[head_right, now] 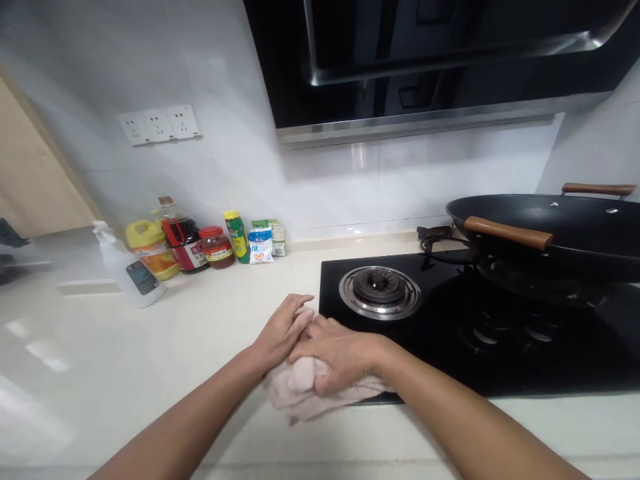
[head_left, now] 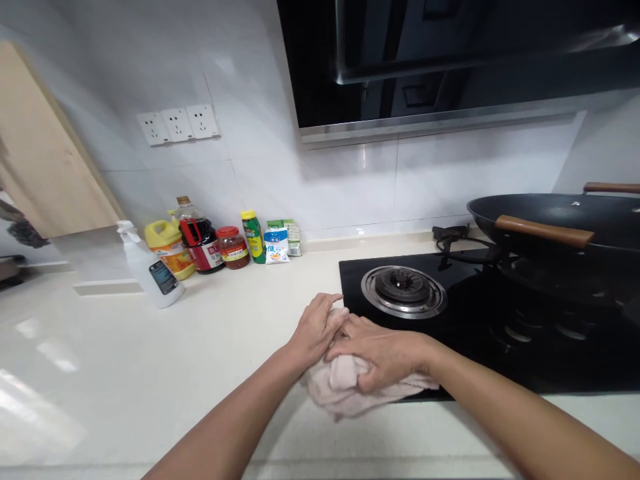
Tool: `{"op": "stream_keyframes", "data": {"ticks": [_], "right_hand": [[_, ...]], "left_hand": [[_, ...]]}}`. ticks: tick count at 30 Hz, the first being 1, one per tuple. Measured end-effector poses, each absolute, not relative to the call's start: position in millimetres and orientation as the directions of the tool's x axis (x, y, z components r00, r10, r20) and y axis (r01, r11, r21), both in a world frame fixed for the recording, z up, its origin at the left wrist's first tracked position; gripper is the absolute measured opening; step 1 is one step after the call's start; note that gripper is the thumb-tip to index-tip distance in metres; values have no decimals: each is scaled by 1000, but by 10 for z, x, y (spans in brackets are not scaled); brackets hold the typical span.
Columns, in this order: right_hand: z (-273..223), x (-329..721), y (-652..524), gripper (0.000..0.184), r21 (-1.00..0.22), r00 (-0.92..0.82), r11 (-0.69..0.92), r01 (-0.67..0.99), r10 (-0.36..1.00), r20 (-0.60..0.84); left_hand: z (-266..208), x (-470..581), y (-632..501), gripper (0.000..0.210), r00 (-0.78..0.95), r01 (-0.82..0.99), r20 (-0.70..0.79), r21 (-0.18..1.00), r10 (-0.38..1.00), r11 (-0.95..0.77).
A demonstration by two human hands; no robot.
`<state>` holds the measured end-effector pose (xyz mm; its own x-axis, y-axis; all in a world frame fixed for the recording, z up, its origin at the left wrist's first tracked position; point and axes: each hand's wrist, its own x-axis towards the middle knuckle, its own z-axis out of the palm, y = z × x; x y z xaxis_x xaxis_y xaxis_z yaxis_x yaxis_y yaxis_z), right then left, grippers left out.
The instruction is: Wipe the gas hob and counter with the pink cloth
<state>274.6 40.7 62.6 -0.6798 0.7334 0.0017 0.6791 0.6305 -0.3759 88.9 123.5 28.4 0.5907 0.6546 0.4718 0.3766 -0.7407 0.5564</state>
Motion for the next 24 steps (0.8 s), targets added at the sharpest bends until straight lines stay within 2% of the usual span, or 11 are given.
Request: {"op": "stream_keyframes", "data": {"ticks": [3, 5, 10, 13, 15, 20, 22, 24], "right_hand": [[643, 2742, 422, 61, -413, -705, 640, 648, 709, -9], [617, 2818, 494, 56, -398, -655, 618, 678, 754, 54], [439, 3049, 742, 52, -306, -392, 462, 832, 881, 264], [397, 3077, 777, 58, -249, -220, 290, 924, 937, 273], [418, 3057, 737, 60, -248, -207, 265, 932, 950, 235], [510, 2999, 621, 58, -400, -373, 425, 812, 905, 203], [516, 2994, 636, 54, -530, -386, 452, 718, 891, 237], [491, 3001, 690, 50, -709, -335, 402, 580, 910, 242]], "left_hand": [[303, 887, 1229, 41, 600, 377, 468, 551, 649, -745], [321, 888, 1222, 39, 597, 374, 480, 543, 643, -752], [368, 905, 1183, 37, 625, 364, 479, 520, 616, -773], [390, 917, 1152, 36, 638, 394, 451, 505, 624, -768], [391, 916, 1146, 39, 635, 436, 415, 503, 651, -746], [327, 880, 1199, 63, 658, 528, 291, 479, 694, -701], [291, 864, 1231, 68, 680, 537, 261, 458, 685, -708], [266, 859, 1253, 75, 686, 560, 236, 432, 688, -707]]}}
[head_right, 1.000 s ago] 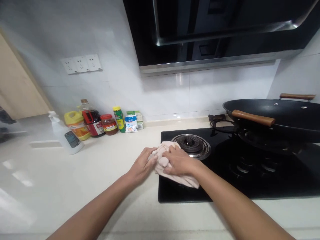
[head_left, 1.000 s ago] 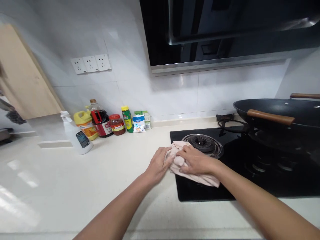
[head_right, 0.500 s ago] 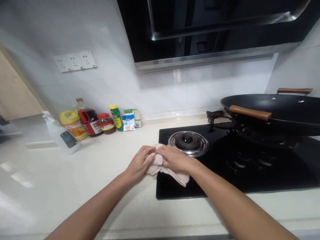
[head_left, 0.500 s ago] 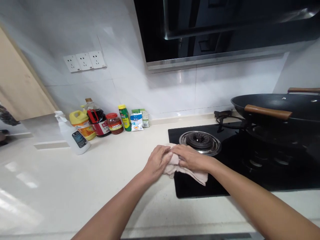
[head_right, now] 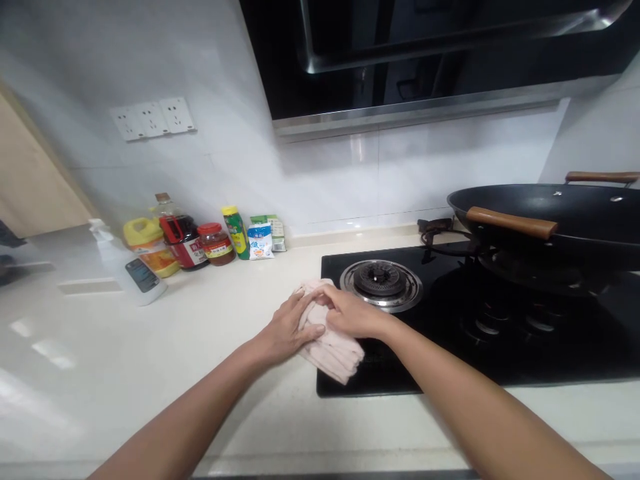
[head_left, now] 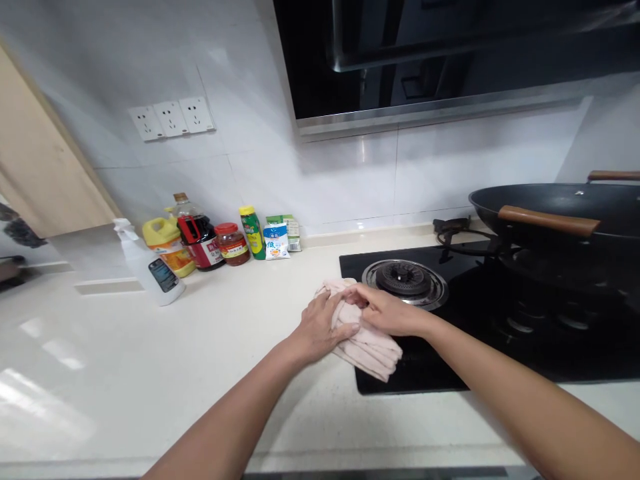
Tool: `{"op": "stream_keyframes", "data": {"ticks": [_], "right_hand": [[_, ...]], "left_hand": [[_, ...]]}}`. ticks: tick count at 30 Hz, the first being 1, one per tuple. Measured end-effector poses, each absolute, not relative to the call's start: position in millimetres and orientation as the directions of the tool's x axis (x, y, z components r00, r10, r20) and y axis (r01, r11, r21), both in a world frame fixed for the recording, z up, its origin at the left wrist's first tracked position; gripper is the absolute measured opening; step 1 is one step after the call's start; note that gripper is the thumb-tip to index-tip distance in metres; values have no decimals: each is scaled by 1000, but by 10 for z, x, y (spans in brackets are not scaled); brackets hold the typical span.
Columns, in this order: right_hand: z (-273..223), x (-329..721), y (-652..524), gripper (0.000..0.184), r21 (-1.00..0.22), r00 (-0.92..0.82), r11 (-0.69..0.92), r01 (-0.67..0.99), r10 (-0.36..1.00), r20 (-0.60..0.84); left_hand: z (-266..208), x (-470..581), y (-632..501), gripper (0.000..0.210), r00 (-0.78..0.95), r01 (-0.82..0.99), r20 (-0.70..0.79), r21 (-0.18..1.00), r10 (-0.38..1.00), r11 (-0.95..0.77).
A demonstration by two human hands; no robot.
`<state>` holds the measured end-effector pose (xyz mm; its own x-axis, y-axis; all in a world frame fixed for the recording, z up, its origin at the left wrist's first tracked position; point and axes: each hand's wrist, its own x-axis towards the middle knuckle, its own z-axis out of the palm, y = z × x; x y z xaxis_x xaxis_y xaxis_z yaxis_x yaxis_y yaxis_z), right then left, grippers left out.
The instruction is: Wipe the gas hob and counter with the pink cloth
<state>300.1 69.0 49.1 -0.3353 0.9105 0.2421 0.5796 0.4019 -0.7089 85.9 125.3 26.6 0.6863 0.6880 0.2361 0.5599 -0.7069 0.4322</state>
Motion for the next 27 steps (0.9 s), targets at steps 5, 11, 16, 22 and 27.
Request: {"op": "stream_keyframes", "data": {"ticks": [5, 11, 16, 22, 27], "right_hand": [[369, 3030, 853, 37, -873, -132, 271, 406, 963, 237], [360, 3088, 896, 17, -658, -6, 339, 673, 891, 453], [361, 3174, 923, 16, -542, 20, 301, 785, 862, 507], [256, 3241, 960, 16, -449, 14, 230, 863, 879, 477], [191, 3259, 961, 16, -398, 27, 180, 899, 887, 461]], "left_hand": [[286, 902, 1217, 91, 674, 629, 169, 379, 719, -679], [346, 957, 1074, 89, 681, 630, 151, 379, 717, -678], [342, 972, 990, 88, 750, 544, 137, 428, 647, -722], [383, 963, 1090, 58, 719, 566, 131, 462, 683, -683], [402, 790, 1408, 57, 599, 731, 126, 316, 791, -605]]}}
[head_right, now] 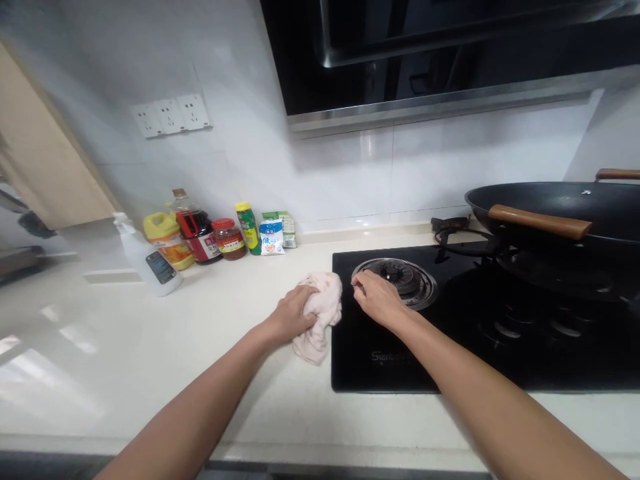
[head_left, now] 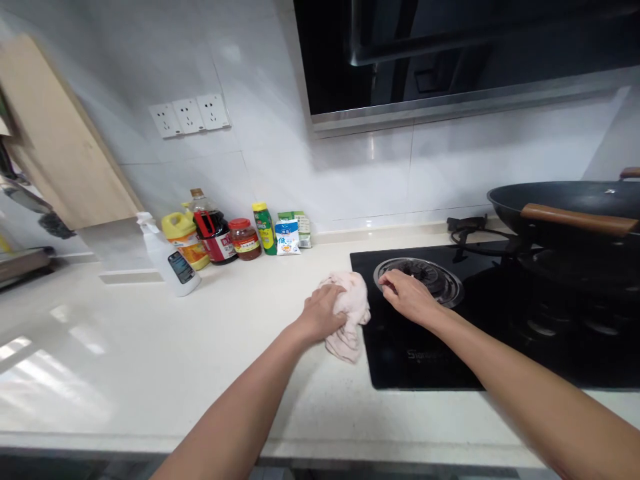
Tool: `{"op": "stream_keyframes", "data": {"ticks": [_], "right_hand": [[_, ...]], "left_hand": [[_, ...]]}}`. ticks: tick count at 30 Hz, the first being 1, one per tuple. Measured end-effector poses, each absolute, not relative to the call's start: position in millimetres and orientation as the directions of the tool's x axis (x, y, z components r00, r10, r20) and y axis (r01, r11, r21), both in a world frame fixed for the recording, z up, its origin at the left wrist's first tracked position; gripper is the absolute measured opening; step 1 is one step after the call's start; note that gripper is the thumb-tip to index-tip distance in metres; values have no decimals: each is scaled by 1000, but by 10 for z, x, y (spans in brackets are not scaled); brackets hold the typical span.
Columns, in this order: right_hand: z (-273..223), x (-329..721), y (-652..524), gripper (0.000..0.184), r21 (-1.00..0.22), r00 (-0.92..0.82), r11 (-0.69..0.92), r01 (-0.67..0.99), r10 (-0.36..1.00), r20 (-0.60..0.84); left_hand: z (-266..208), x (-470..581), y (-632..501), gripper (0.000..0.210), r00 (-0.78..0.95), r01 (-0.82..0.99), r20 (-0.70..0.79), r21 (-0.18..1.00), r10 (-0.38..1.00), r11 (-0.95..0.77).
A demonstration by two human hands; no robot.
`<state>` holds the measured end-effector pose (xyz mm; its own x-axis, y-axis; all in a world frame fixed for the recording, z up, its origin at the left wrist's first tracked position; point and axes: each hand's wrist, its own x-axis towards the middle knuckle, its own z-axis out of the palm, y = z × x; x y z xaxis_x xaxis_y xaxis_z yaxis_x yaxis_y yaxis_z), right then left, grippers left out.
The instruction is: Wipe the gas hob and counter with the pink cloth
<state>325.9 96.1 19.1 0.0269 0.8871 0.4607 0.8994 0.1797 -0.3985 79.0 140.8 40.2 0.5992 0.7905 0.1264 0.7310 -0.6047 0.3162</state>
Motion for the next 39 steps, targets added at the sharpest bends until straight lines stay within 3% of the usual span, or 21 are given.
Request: {"op": "stream_keyframes", "data": {"ticks": [5, 10, 20, 29, 35, 39], "right_hand": [[168, 3289, 983, 14, -373, 13, 172, 912, 896, 443], [157, 3279, 998, 15, -356, 22, 144, 923, 905, 425], [85, 3193, 1031, 21, -386, -28, 216, 897, 899, 437], [-6, 3159, 1026, 25, -310, -111, 261, 914, 897, 427], [-8, 3157, 1001, 25, -297, -157, 303, 906, 889, 430], [17, 3132, 975, 25, -322, -144, 295, 900, 896, 420]], "left_hand": [[443, 615, 1616, 54, 432, 875, 96, 199, 897, -442], [483, 717, 1453, 57, 509, 842, 60, 177, 859, -511], [509, 825, 1250, 105, 646, 748, -48, 236, 761, -620], [546, 760, 1347, 57, 646, 730, 19, 276, 763, -625], [391, 738, 1566, 54, 489, 832, 105, 244, 866, -499], [395, 716, 1632, 61, 426, 872, 85, 229, 901, -433]]}}
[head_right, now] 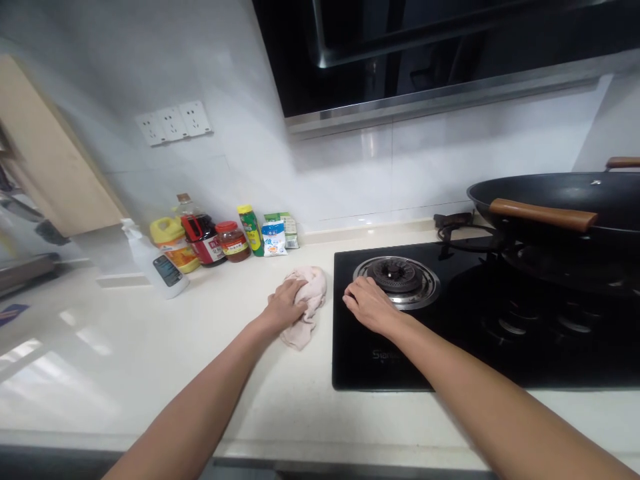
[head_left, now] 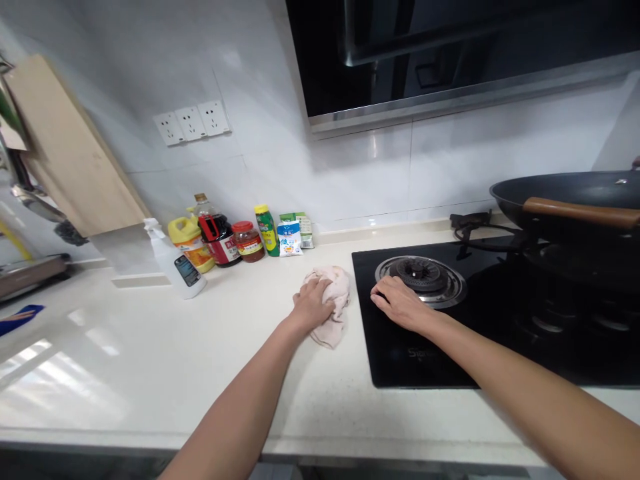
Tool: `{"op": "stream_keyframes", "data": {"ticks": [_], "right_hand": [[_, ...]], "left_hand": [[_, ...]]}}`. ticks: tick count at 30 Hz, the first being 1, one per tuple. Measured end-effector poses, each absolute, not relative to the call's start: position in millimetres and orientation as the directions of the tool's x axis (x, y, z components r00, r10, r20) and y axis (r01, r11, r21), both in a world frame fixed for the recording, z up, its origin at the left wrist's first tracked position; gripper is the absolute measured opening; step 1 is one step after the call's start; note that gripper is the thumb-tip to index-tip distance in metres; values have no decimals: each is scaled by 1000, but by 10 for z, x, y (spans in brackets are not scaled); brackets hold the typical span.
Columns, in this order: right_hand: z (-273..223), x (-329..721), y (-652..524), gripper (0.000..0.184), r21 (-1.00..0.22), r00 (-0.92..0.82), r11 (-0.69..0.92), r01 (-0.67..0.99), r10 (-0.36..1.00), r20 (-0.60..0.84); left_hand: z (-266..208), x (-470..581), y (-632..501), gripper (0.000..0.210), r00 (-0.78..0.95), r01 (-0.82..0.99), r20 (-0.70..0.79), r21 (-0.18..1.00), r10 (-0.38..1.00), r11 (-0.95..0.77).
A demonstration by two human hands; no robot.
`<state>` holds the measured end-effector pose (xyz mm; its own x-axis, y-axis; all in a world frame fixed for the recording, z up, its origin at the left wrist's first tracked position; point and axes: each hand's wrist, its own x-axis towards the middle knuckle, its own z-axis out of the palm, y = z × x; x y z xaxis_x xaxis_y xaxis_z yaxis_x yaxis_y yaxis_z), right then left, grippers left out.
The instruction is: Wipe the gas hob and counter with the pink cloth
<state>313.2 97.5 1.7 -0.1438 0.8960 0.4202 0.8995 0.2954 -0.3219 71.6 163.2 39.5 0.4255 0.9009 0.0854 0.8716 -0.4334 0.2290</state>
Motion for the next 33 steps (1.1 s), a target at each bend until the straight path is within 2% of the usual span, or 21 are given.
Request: {"op": "stream_keyframes", "data": {"ticks": [7, 16, 21, 33], "right_hand": [[50, 3060, 961, 26, -264, -147, 265, 927, 907, 395], [32, 3073, 964, 26, -231, -172, 280, 932, 901, 398], [16, 3075, 947, 23, -186, -202, 290, 939, 901, 385], [18, 3066, 936, 23, -98, -251, 304, 948, 897, 364]], "left_hand": [[536, 746, 1391, 77, 561, 811, -39, 228, 827, -539], [512, 802, 1312, 75, 616, 757, 12, 265, 787, -597], [457, 764, 1372, 82, 625, 747, 15, 278, 781, -603], [408, 764, 1402, 85, 624, 756, 22, 239, 781, -610]]}}
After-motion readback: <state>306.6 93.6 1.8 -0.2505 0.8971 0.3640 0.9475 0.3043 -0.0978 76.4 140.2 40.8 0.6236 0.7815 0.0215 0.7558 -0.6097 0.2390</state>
